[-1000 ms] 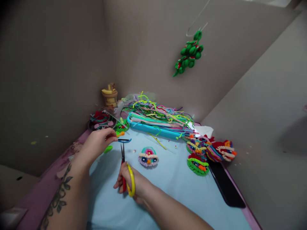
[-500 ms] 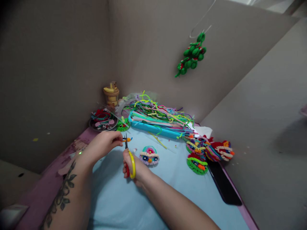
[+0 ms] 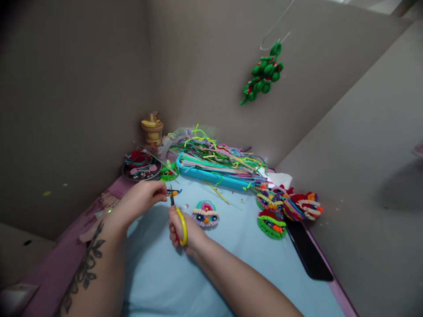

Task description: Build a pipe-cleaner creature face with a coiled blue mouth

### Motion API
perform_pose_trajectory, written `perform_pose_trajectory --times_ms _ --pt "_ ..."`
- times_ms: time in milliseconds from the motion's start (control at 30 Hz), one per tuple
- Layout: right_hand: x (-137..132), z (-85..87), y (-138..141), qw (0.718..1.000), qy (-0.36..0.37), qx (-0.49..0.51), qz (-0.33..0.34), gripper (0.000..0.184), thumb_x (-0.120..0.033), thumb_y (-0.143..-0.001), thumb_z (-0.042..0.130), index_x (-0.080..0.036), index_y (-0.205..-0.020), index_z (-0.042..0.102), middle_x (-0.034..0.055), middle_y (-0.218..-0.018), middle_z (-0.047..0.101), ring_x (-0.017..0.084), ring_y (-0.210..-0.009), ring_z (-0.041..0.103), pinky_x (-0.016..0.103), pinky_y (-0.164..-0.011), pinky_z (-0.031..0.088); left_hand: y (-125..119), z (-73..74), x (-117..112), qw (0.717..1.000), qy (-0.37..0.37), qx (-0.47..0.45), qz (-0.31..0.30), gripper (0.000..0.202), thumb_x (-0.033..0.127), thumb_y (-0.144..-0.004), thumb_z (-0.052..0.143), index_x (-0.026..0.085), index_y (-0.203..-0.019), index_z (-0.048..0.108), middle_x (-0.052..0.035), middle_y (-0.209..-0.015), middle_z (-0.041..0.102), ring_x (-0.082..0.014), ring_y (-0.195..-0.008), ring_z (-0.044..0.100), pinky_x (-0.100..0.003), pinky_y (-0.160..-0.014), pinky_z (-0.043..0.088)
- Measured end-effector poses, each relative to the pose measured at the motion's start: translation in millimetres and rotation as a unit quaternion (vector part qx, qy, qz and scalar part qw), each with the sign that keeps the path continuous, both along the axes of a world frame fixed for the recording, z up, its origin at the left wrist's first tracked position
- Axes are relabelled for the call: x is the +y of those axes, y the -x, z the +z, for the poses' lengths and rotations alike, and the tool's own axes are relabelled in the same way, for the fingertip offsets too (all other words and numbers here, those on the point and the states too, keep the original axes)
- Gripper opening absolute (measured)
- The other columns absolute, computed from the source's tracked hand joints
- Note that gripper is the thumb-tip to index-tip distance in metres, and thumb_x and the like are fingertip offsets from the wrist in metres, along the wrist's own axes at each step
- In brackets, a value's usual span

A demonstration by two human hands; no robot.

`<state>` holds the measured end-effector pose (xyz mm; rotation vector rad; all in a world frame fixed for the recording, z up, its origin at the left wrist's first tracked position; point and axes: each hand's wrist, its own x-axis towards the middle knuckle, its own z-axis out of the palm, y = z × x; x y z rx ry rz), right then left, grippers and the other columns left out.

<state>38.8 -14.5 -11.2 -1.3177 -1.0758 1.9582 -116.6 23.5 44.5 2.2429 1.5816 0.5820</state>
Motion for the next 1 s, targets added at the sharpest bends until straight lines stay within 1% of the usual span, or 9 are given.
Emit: perform_pose_trajectory --times_ms 233,333,433,500,567,633,733,833,1000 --pt "-8.2 5.6 -16.3 0.998 -0.063 -0.013 0.026 0.058 -0.078 -0.067 0.047 -0.021 -0.061 0.040 -0.0093 -0.037 0.038 0.005 -0.028 0.032 0.017 -0.029 0.024 6.5 -5.9 5.8 0.998 -0.016 -0.002 0.058 0.009 0.025 -0.079 0.056 0.019 -0.080 0.063 -0.0040 -0.078 0.068 -0.0191 -0.070 0.060 -0.026 -0.061 0.037" --pt "-7.8 16.3 -50.5 0.987 -0.157 -0.027 -0.008 0.051 -0.070 -0.073 0.050 -0.020 -0.066 0.044 -0.0066 -0.041 0.045 0.006 -0.034 0.039 0.018 -0.035 0.028 7.9 -13.7 11.4 0.996 -0.030 -0.002 0.083 0.013 0.024 -0.081 0.052 0.018 -0.084 0.063 -0.0060 -0.083 0.068 -0.0212 -0.076 0.061 -0.028 -0.066 0.040" --pt "1.7 14.7 -100.5 0.970 -0.205 -0.094 -0.096 0.043 -0.060 -0.072 0.059 -0.019 -0.075 0.047 -0.0058 -0.052 0.051 0.009 -0.043 0.045 0.020 -0.042 0.034 0.7 -27.3 19.8 0.999 -0.016 -0.009 0.051 0.019 0.019 -0.083 0.045 0.017 -0.087 0.064 -0.0078 -0.089 0.068 -0.0221 -0.081 0.061 -0.030 -0.071 0.043" --pt "9.8 3.4 -135.5 0.936 -0.257 -0.187 -0.154 0.039 -0.051 -0.066 0.067 -0.019 -0.080 0.049 -0.0044 -0.060 0.053 0.011 -0.051 0.051 0.022 -0.048 0.039 -8.9 -38.6 26.2 1.000 -0.012 -0.016 0.015 0.024 0.016 -0.084 0.041 0.016 -0.089 0.064 -0.0093 -0.092 0.067 -0.0225 -0.085 0.061 -0.032 -0.075 0.045" --pt "15.8 -12.1 -165.8 0.893 -0.292 -0.288 -0.184 0.032 -0.045 -0.067 0.064 -0.019 -0.082 0.051 -0.0010 -0.066 0.057 0.016 -0.059 0.055 0.026 -0.052 0.042 -20.0 -49.7 31.7 0.998 -0.059 -0.013 -0.001 0.025 0.014 -0.082 0.045 0.015 -0.099 0.064 -0.0116 -0.104 0.064 -0.0236 -0.097 0.058 -0.034 -0.085 0.044" --pt "18.3 -25.9 -188.2 0.833 -0.328 -0.406 -0.182 0.025 -0.038 -0.070 0.057 -0.018 -0.085 0.055 0.0034 -0.074 0.060 0.020 -0.068 0.058 0.030 -0.060 0.045 -31.2 -58.8 34.7 0.993 -0.121 0.007 0.009 0.029 0.013 -0.081 0.050 0.014 -0.106 0.064 -0.0152 -0.122 0.056 -0.0280 -0.114 0.049 -0.041 -0.096 0.039" --pt "17.7 -35.7 -206.7 0.749 -0.361 -0.537 -0.142 0.029 -0.032 -0.071 0.055 -0.013 -0.093 0.061 0.0106 -0.089 0.062 0.025 -0.082 0.060 0.035 -0.073 0.045 -47.8 -66.6 33.5 0.993 -0.100 0.027 -0.065 0.025 0.015 -0.083 0.052 0.015 -0.103 0.067 -0.0131 -0.112 0.060 -0.0254 -0.105 0.053 -0.037 -0.092 0.042" --pt "17.4 -35.4 -215.2 0.718 -0.351 -0.593 -0.096 0.033 -0.028 -0.076 0.054 -0.010 -0.102 0.063 0.0137 -0.093 0.062 0.027 -0.085 0.060 0.035 -0.076 0.045 -63.7 -69.4 30.3 0.990 -0.072 0.052 -0.113 0.022 0.021 -0.084 0.053 0.019 -0.100 0.069 -0.0097 -0.098 0.064 -0.0236 -0.096 0.056 -0.036 -0.086 0.044" --pt "21.8 -36.8 -225.4 0.691 -0.311 -0.648 -0.073 0.030 -0.021 -0.078 0.056 -0.009 -0.104 0.065 0.0158 -0.094 0.062 0.029 -0.089 0.059 0.036 -0.080 0.045 -76.5 -71.3 33.0 0.990 -0.055 0.069 -0.114 0.021 0.022 -0.086 0.050 0.018 -0.086 0.071 -0.0092 -0.090 0.064 -0.0238 -0.091 0.056 -0.036 -0.082 0.042"
